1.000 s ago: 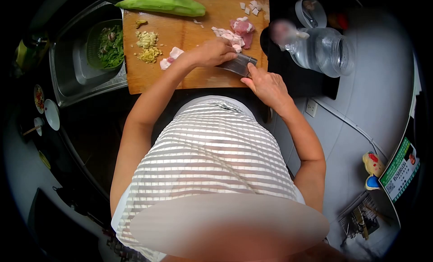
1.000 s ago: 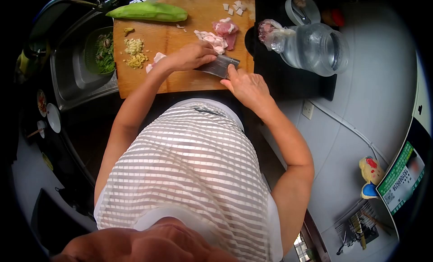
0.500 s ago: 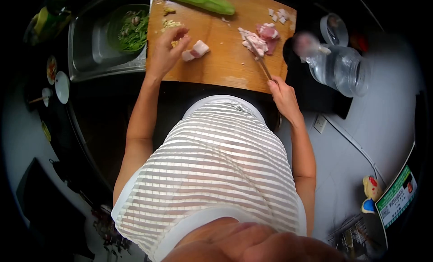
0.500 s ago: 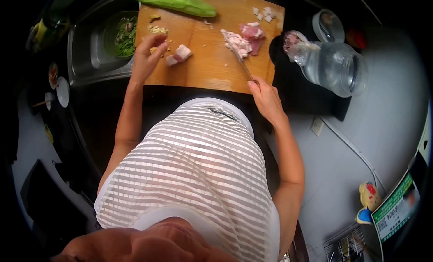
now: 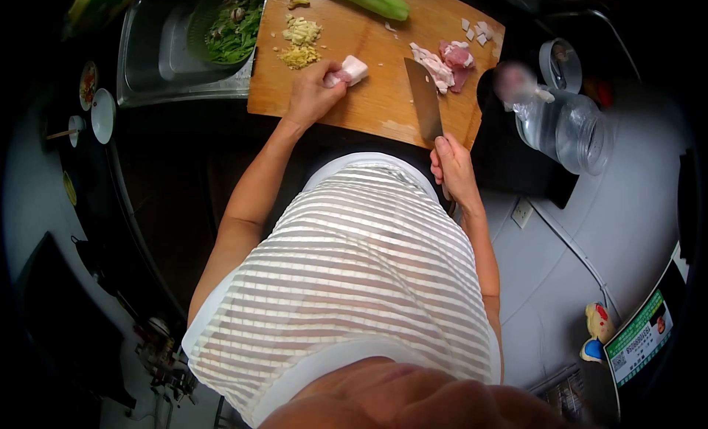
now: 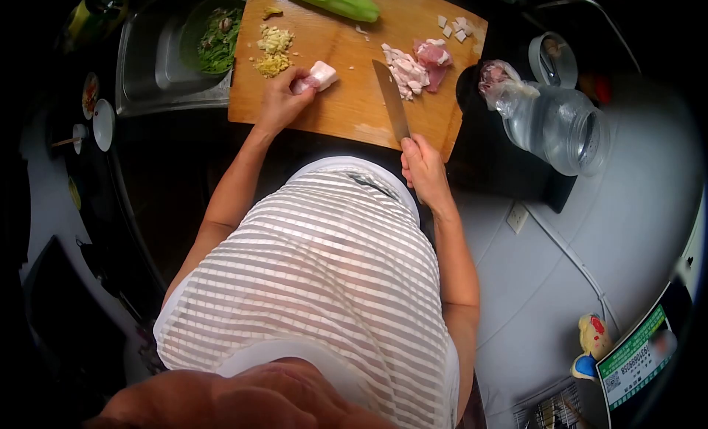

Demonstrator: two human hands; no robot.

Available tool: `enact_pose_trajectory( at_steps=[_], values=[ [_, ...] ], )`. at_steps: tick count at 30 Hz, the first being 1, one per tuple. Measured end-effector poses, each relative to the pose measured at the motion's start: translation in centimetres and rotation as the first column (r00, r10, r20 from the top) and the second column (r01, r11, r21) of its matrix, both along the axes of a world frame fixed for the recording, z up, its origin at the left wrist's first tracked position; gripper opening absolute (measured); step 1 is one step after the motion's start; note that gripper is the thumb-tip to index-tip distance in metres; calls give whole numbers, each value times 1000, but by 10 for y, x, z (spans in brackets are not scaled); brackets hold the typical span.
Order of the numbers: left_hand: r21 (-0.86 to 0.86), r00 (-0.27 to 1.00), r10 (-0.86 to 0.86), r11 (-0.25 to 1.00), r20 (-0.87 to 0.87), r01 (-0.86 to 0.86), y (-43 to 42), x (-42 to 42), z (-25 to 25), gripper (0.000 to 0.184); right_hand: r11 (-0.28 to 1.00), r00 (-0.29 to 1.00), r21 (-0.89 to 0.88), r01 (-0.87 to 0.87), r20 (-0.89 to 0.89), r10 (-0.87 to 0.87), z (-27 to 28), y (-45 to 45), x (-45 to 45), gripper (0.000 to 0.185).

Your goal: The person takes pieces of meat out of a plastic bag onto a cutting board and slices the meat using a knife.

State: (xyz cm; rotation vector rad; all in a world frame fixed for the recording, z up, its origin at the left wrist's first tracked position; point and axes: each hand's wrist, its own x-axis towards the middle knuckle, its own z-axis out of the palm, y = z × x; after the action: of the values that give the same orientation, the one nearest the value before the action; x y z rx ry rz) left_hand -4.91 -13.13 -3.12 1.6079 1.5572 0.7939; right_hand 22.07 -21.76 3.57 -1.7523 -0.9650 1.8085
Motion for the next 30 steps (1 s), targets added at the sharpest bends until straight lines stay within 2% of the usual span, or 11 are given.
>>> enact_pose_trajectory(
  at_steps=[1,3,4,5,7,8,9,11,14,26,30],
  values=[
    [-3,1000,-10,1000,4,10,-3,8,5,23,1000,999,4,20,-32,-19,1,-1,0,32],
    [151,990,-99,985,98,84,-6,30,15,22,999,998,16,37,-54,-36,3,-3,-1,33],
    [298,983,-183,939,16,170,-6,39,15,24,999,996,31,44,-79,-41,5,-3,-2,34],
    [298,982,-190,938,24,174,-5,45,9,24,998,996,31,51,-71,-48,6,-2,-2,34],
    [286,949,-269,908,-163,306,-7,52,-12,27,993,999,118,-27,49,21,7,-1,-5,35],
    [338,958,-247,898,-143,282,-9,53,-12,31,984,983,148,-102,164,77,11,1,-5,37],
    [341,957,-252,895,-141,286,-9,53,-12,31,984,983,150,-96,166,71,11,1,-3,37],
    [387,976,-206,897,-67,216,-18,54,-9,30,943,944,232,-237,283,168,11,-2,1,37],
    [453,969,-214,856,-127,248,-19,54,-11,28,914,903,218,-341,346,254,20,2,-5,38],
    [421,970,-209,875,-120,241,-19,55,-16,19,827,794,199,-526,462,394,24,13,-13,39],
    [424,971,-226,874,-74,236,-17,54,-20,18,823,810,201,-531,405,423,13,41,-27,39]
  ],
)
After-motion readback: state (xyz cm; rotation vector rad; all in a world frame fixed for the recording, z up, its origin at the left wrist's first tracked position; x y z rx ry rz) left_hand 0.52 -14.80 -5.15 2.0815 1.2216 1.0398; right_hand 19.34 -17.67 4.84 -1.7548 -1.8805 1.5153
